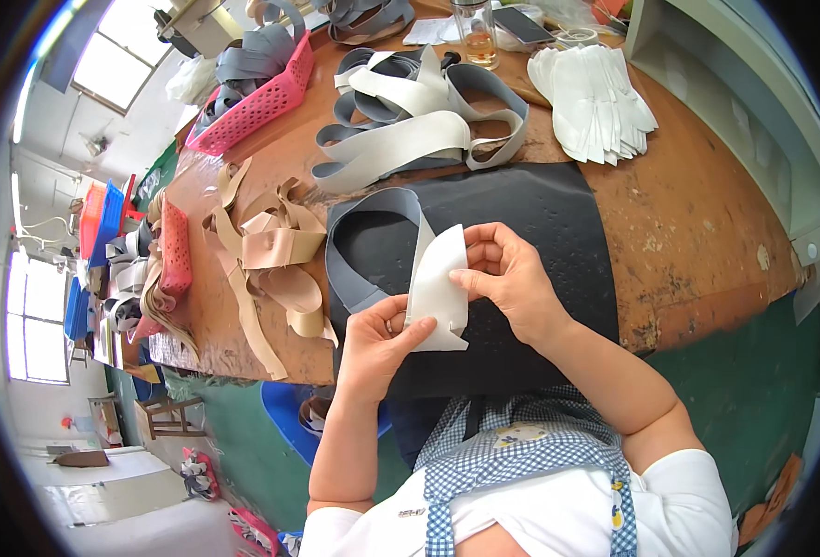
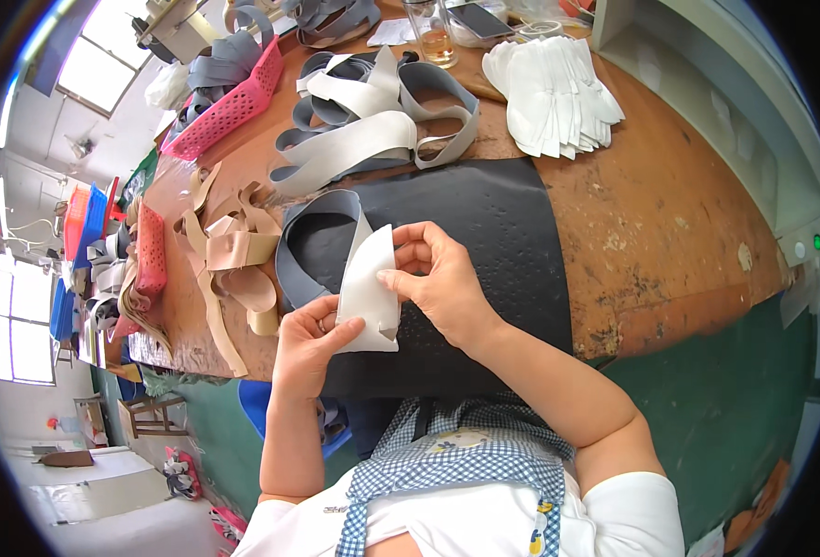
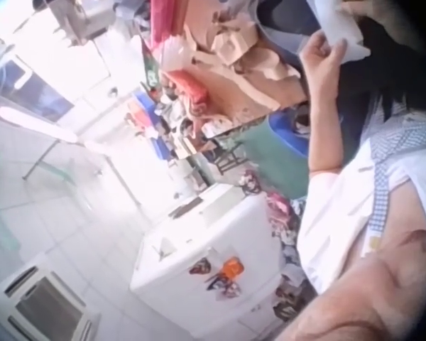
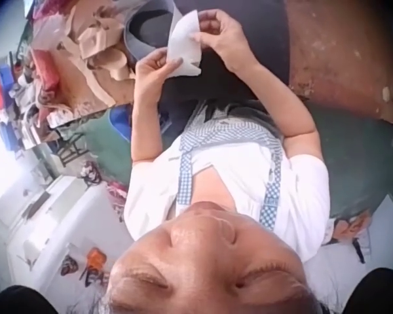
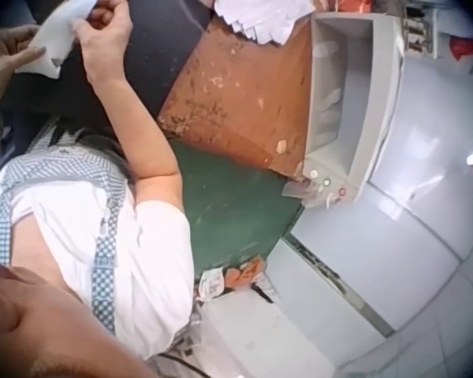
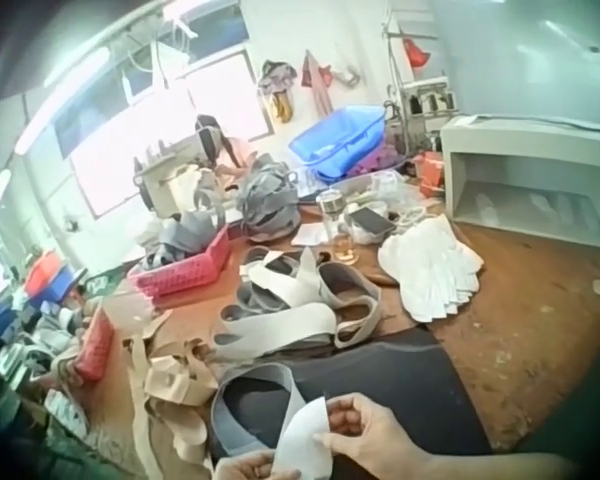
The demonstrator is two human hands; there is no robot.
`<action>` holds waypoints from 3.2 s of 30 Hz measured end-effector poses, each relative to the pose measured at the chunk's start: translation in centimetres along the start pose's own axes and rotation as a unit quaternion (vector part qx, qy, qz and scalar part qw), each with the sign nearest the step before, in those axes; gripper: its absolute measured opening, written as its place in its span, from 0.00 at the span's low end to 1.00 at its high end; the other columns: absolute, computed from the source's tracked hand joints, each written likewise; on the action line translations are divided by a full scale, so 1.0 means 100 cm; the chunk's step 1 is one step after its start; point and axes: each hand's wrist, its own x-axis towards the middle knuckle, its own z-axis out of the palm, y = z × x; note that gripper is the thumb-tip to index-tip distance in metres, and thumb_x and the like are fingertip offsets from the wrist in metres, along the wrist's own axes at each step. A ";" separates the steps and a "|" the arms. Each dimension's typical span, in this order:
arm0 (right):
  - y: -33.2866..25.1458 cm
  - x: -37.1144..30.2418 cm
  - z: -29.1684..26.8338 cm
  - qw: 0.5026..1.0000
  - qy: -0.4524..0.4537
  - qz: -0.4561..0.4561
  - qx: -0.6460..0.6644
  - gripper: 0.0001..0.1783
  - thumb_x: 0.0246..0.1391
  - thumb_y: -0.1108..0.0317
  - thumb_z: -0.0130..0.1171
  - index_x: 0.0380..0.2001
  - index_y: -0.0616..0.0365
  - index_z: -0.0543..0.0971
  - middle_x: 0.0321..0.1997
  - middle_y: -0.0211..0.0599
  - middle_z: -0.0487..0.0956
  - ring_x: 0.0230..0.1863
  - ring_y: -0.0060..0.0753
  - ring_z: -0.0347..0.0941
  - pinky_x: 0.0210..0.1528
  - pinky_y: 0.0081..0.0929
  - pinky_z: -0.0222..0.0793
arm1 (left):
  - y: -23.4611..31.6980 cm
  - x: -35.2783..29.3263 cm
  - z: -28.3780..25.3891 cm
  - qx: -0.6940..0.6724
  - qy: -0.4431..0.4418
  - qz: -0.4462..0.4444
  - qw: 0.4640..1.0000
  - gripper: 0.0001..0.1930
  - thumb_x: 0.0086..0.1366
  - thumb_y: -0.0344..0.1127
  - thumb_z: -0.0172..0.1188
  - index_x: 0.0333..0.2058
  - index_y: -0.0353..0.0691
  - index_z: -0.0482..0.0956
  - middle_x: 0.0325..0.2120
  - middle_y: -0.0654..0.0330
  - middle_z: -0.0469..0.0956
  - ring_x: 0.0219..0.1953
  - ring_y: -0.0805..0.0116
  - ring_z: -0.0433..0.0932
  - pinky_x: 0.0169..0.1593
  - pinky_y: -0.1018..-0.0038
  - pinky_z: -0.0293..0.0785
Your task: Assembling and aligning internal shoe lining and padding components.
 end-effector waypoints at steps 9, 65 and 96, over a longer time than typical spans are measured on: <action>-0.026 -0.022 0.024 0.976 -0.002 -0.161 -0.148 0.19 0.51 0.78 0.63 0.47 0.58 0.73 0.40 0.31 0.80 0.41 0.18 0.77 0.39 0.19 0.74 | -0.003 0.003 -0.014 -0.044 -0.011 0.002 0.999 0.20 0.62 0.25 0.65 0.51 0.23 0.75 0.37 0.56 0.84 0.38 0.75 0.81 0.46 0.78 0.76; -0.051 -0.004 -0.008 0.838 -0.098 -0.344 -0.412 0.38 0.46 0.77 0.67 0.61 0.59 0.64 0.54 0.47 0.75 0.59 0.41 0.71 0.62 0.36 0.67 | 0.104 0.006 -0.025 0.638 -0.226 0.198 0.709 0.15 0.55 0.24 0.57 0.43 0.37 0.76 0.34 0.49 0.76 0.44 0.47 0.73 0.48 0.57 0.68; -0.014 -0.030 -0.037 0.995 -0.049 0.079 -0.040 0.16 0.64 0.67 0.54 0.50 0.65 0.78 0.40 0.34 0.82 0.37 0.20 0.78 0.40 0.20 0.75 | -0.018 0.013 0.026 0.067 0.060 0.067 0.994 0.12 0.64 0.31 0.63 0.44 0.35 0.77 0.36 0.66 0.78 0.40 0.76 0.75 0.45 0.76 0.74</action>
